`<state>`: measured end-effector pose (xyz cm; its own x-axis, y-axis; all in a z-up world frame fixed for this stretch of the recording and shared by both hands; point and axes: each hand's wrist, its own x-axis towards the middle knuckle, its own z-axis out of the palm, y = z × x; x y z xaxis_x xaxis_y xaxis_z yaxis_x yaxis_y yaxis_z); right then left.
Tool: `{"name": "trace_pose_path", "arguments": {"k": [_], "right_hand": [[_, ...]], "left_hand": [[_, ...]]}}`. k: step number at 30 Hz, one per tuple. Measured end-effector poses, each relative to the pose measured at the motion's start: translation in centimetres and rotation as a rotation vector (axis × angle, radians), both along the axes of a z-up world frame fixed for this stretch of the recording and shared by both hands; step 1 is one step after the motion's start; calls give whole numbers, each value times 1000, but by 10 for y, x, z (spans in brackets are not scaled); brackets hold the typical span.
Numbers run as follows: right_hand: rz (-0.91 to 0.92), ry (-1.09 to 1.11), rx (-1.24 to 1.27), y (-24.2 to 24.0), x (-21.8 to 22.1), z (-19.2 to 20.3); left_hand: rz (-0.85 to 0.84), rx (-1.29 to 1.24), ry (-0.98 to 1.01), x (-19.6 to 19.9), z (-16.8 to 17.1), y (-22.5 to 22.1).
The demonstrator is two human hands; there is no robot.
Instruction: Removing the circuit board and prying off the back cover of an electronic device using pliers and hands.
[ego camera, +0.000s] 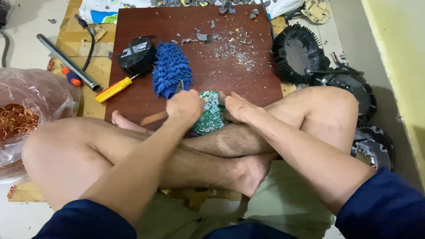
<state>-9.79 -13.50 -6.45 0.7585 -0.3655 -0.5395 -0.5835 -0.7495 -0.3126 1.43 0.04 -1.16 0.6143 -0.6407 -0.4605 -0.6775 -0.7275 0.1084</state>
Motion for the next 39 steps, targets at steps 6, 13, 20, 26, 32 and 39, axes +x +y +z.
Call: {"name": "trace_pose_path", "arguments": {"k": [6,13,20,26,32,39], "right_hand": [[37,40,-35,11,-9,27],[-1,61,-16,3,0,14],[51,1,-23,-1,-5,3],[65,29,-61,1,-3,7],[5,36,-5,5,-9,23],[-15,59,-17,-5,1,-16]], "left_hand": [[-32,-114,36,8,-6,4],[-83,-8,-97,-5,1,-7],[23,-5,-20,-4,-16,-7],[99,-19,59,5,-21,-15],[-80,-7,-79,-9,9,-2],[-146,-20,-141,-3,12,10]]}}
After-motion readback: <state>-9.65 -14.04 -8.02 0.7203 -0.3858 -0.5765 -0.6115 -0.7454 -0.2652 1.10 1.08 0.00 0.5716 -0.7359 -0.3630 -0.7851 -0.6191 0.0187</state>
